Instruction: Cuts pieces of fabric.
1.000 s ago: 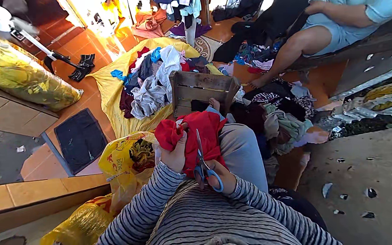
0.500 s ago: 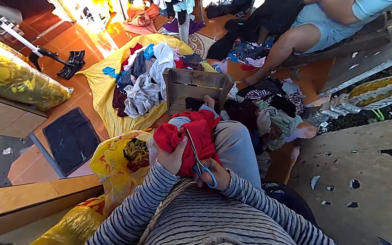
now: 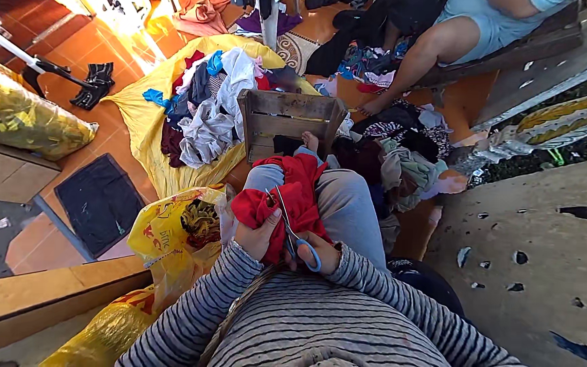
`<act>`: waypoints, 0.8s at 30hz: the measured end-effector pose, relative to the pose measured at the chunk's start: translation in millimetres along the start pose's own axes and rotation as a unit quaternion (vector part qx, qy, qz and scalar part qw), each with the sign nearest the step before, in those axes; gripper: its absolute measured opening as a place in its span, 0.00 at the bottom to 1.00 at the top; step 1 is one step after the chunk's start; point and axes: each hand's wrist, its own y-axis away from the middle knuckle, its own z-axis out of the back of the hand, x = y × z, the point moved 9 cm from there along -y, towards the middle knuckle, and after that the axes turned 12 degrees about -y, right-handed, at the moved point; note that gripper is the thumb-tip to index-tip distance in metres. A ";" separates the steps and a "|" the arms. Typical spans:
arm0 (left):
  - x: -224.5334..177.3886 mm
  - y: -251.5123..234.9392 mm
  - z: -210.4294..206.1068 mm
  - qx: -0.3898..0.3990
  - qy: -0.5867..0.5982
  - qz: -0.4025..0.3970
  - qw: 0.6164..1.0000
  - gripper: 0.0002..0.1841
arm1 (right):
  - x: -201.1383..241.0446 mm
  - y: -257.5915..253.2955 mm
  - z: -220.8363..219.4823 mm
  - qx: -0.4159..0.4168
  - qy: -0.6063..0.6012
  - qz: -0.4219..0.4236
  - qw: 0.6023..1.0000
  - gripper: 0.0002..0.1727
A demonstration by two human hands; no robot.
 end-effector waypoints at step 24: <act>16.1 -3.9 10.3 0.059 0.017 0.029 0.998 0.12 | -4.5 -5.5 0.2 0.008 -0.015 -0.007 1.000 0.38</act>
